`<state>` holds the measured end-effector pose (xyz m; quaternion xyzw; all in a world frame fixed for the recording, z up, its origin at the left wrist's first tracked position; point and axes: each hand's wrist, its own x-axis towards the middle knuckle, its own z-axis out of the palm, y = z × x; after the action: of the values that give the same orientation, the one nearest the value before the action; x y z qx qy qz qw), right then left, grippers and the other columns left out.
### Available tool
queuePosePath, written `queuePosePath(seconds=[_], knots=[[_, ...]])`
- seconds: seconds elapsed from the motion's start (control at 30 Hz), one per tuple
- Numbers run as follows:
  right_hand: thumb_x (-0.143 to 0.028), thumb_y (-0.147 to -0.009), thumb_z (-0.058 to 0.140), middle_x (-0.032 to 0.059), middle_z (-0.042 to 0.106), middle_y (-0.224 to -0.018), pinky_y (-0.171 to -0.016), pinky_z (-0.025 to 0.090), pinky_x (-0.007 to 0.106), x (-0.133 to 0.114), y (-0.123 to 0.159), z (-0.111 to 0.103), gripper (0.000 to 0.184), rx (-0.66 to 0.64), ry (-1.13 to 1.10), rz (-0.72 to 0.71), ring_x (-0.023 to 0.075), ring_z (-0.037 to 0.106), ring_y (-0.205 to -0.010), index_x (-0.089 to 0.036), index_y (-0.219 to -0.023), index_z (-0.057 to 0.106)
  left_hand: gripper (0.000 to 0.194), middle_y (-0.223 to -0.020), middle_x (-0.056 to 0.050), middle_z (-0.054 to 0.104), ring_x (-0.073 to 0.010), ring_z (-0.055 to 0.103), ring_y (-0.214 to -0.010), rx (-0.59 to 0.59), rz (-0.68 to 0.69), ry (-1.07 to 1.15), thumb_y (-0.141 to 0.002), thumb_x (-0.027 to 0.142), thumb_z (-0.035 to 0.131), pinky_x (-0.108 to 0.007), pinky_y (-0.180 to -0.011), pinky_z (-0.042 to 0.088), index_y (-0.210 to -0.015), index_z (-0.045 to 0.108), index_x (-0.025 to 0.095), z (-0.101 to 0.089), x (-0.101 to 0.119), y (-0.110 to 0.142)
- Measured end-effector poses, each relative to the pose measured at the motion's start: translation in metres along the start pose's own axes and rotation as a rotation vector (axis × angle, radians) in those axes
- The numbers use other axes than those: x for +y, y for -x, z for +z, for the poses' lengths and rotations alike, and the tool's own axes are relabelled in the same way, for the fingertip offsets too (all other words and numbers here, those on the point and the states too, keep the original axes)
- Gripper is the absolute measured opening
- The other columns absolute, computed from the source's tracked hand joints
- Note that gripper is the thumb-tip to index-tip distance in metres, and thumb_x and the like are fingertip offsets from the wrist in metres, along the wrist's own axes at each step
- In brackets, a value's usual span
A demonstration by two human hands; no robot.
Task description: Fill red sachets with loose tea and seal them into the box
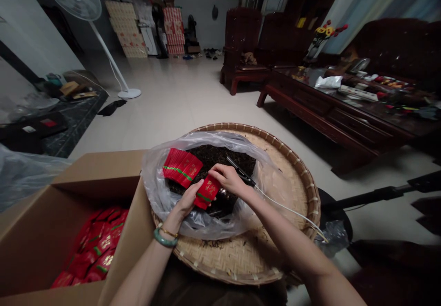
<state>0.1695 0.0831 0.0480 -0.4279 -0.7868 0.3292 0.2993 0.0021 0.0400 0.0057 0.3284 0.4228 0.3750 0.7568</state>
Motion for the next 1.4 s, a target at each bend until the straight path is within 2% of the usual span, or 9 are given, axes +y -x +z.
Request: queuePosePath(seconds=[0.2, 0.33, 0.43, 0.53, 0.6, 0.7, 0.87, 1.1, 1.4], knots=[[-0.029, -0.08, 0.055, -0.0026, 0.059, -0.057, -0.046, 0.037, 0.019, -0.002, 0.008, -0.044, 0.015, -0.156, -0.05, 0.228, 0.01, 0.053, -0.05, -0.016, -0.074, 0.06, 0.041, -0.076, -0.01, 0.071, -0.0194, 0.065, -0.06, -0.018, 0.062, 0.086, -0.083, 0.049, 0.052, -0.028, -0.052, 0.051, -0.098, 0.063, 0.012, -0.001, 0.001, -0.003], [-0.023, -0.076, 0.058, 0.0004, 0.057, -0.055, -0.048, 0.039, 0.021, -0.036, -0.001, -0.066, 0.015, 0.061, 0.159, 0.194, 0.011, 0.051, -0.051, -0.016, -0.063, 0.058, 0.04, -0.087, -0.016, 0.07, -0.0207, 0.068, -0.07, -0.017, 0.093, 0.065, -0.084, 0.047, 0.052, -0.026, -0.055, 0.05, -0.098, 0.059, 0.011, -0.003, 0.0, -0.007], [-0.032, -0.085, 0.051, 0.002, 0.065, -0.078, -0.059, 0.048, 0.023, -0.075, -0.014, -0.055, 0.019, -0.009, -0.215, 0.016, 0.0127, 0.06, -0.066, -0.018, -0.093, 0.061, 0.042, -0.092, -0.017, 0.07, -0.02, 0.067, -0.07, -0.021, 0.088, 0.042, -0.081, 0.047, 0.056, -0.025, -0.055, 0.049, -0.099, 0.059, 0.01, -0.005, -0.001, -0.009], [-0.038, -0.087, 0.049, 0.0038, 0.062, -0.11, -0.073, 0.053, 0.027, -0.091, -0.028, -0.032, 0.039, -0.089, -0.5, -0.067, 0.0143, 0.063, -0.089, -0.024, -0.124, 0.048, 0.045, -0.092, -0.016, 0.069, -0.0191, 0.066, -0.069, -0.016, 0.098, 0.055, -0.078, 0.051, 0.058, -0.025, -0.054, 0.048, -0.098, 0.059, 0.01, -0.006, -0.001, -0.009], [-0.037, -0.089, 0.047, 0.0047, 0.061, -0.113, -0.08, 0.051, 0.029, -0.078, -0.036, -0.016, 0.036, -0.087, -0.453, -0.053, 0.0149, 0.062, -0.095, -0.023, -0.122, 0.05, 0.046, -0.091, -0.016, 0.069, -0.0186, 0.066, -0.067, -0.003, 0.103, 0.059, -0.078, 0.052, 0.058, -0.024, -0.053, 0.048, -0.098, 0.059, 0.011, -0.005, -0.001, -0.008], [-0.026, -0.084, 0.056, 0.0093, 0.064, -0.108, -0.089, 0.046, 0.033, -0.035, -0.045, 0.006, 0.03, -0.033, -0.076, 0.022, 0.019, 0.06, -0.099, -0.016, -0.113, 0.058, 0.044, -0.088, -0.014, 0.069, -0.018, 0.065, -0.065, 0.015, 0.117, 0.032, -0.077, 0.05, 0.059, -0.023, -0.05, 0.046, -0.099, 0.058, 0.011, -0.003, 0.001, -0.007], [-0.031, -0.076, 0.068, 0.0154, 0.059, -0.113, -0.089, 0.042, 0.036, 0.019, -0.052, 0.04, 0.049, -0.022, 0.291, 0.102, 0.0243, 0.054, -0.103, -0.011, -0.119, 0.054, 0.036, -0.081, -0.009, 0.068, -0.0169, 0.066, -0.064, 0.053, 0.179, 0.001, -0.074, 0.045, 0.063, -0.021, -0.05, 0.046, -0.088, 0.054, 0.013, -0.002, 0.0, -0.007], [-0.036, -0.071, 0.072, 0.0085, 0.062, -0.096, -0.085, 0.039, 0.035, 0.025, -0.06, 0.065, 0.036, 0.055, 0.224, 0.135, 0.0212, 0.052, -0.093, -0.017, -0.099, 0.061, 0.031, -0.073, -0.002, 0.063, -0.0148, 0.067, -0.059, 0.132, 0.17, 0.01, -0.072, 0.04, 0.065, -0.019, -0.047, 0.045, -0.079, 0.046, 0.016, -0.004, -0.004, -0.012], [-0.012, -0.071, 0.063, 0.0015, 0.066, -0.073, -0.08, 0.04, 0.032, 0.031, -0.06, 0.072, 0.012, 0.157, 0.005, 0.176, 0.0174, 0.055, -0.081, -0.019, -0.079, 0.067, 0.033, -0.071, 0.0, 0.062, -0.0145, 0.067, -0.057, 0.158, 0.181, 0.004, -0.069, 0.039, 0.067, -0.018, -0.045, 0.045, -0.081, 0.045, 0.017, -0.004, -0.004, -0.013]])
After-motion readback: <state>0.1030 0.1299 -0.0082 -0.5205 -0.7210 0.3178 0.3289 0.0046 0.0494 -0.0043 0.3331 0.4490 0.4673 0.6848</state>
